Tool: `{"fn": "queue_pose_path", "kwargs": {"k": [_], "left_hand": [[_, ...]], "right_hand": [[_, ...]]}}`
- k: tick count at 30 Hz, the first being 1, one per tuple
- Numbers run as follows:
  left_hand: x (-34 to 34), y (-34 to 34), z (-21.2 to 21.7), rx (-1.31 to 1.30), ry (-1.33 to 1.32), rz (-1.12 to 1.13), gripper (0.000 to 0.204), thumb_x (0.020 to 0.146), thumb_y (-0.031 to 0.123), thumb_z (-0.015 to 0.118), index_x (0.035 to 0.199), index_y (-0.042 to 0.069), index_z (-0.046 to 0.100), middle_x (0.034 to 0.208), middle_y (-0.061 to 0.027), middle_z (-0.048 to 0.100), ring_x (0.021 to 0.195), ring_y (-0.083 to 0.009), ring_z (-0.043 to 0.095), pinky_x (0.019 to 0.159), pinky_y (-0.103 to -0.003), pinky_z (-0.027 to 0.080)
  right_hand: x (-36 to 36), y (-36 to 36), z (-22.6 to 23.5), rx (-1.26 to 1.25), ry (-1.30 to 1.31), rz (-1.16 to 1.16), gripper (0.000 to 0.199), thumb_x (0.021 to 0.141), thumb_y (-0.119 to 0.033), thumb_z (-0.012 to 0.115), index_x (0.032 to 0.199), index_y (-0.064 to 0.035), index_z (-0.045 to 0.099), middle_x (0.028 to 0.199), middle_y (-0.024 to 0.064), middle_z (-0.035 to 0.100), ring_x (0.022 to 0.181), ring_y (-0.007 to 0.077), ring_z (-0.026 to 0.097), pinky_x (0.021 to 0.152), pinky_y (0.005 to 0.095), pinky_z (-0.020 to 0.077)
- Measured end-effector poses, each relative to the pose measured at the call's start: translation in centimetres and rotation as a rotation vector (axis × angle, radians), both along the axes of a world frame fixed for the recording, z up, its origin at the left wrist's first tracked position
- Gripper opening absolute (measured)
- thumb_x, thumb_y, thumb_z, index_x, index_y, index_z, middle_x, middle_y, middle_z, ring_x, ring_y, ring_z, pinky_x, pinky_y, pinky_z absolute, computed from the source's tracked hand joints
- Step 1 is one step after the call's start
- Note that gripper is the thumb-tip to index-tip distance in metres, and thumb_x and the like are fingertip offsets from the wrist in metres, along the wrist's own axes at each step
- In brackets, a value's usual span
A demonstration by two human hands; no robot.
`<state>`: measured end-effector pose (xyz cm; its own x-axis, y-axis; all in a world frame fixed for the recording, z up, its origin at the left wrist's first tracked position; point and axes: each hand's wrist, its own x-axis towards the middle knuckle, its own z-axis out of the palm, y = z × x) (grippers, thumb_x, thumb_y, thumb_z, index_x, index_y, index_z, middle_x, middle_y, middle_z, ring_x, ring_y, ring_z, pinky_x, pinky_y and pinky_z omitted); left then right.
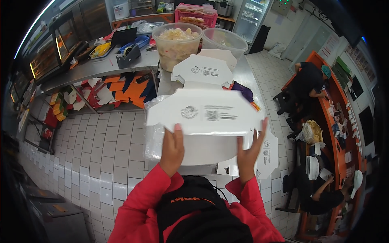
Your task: The person is folding and assembling paper takeout food boxes in a commercial kitchen setting.
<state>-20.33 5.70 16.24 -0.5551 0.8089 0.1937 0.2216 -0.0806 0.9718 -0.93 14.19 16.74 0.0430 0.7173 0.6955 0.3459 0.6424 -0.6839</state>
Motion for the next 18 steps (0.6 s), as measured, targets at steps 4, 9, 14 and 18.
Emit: {"fn": "queue_pose_path", "kwargs": {"k": [4,9,14,18], "left_hand": [[-0.7,3.6,-0.8,0.222,0.036,-0.570,0.061,0.104,0.031,0.040,0.150,-0.002,0.015,0.147,-0.0213,0.035,0.141,-0.0311,0.026,0.116,-0.038,0.015],[-6.4,13.0,-4.5,0.132,0.914,-0.340,0.050,0.094,0.029,0.059,0.136,0.006,0.044,0.139,-0.0122,0.046,0.140,-0.0282,0.032,0.119,-0.049,0.014],[-10.9,14.2,-7.0,-0.044,1.388,-0.454,0.020,0.083,0.013,0.064,0.102,0.008,0.059,0.102,-0.0056,0.056,0.113,-0.0233,0.053,0.119,-0.053,0.016],[-7.3,9.5,-6.7,0.138,1.284,-0.483,0.015,0.081,0.012,0.065,0.095,0.007,0.060,0.091,-0.0048,0.052,0.098,-0.0222,0.055,0.118,-0.054,0.020]], "right_hand": [[6.0,3.6,-3.3,-0.680,0.077,-0.023,0.051,0.092,-0.009,0.062,0.138,-0.0022,0.040,0.130,0.0116,0.051,0.120,0.0197,0.050,0.101,0.0325,0.0410],[15.1,8.0,-15.8,-0.335,0.638,0.092,0.038,0.096,-0.010,0.057,0.131,-0.0008,0.048,0.120,0.0117,0.059,0.109,0.0153,0.057,0.091,0.0257,0.0459],[9.3,10.1,-9.2,-0.487,0.549,0.325,0.035,0.096,-0.011,0.057,0.128,0.0002,0.051,0.117,0.0115,0.060,0.107,0.0156,0.058,0.090,0.0252,0.0460],[6.1,9.6,-4.2,-0.600,0.480,0.493,0.032,0.096,-0.012,0.057,0.126,0.0009,0.053,0.115,0.0113,0.061,0.105,0.0159,0.059,0.088,0.0248,0.0461]]}}
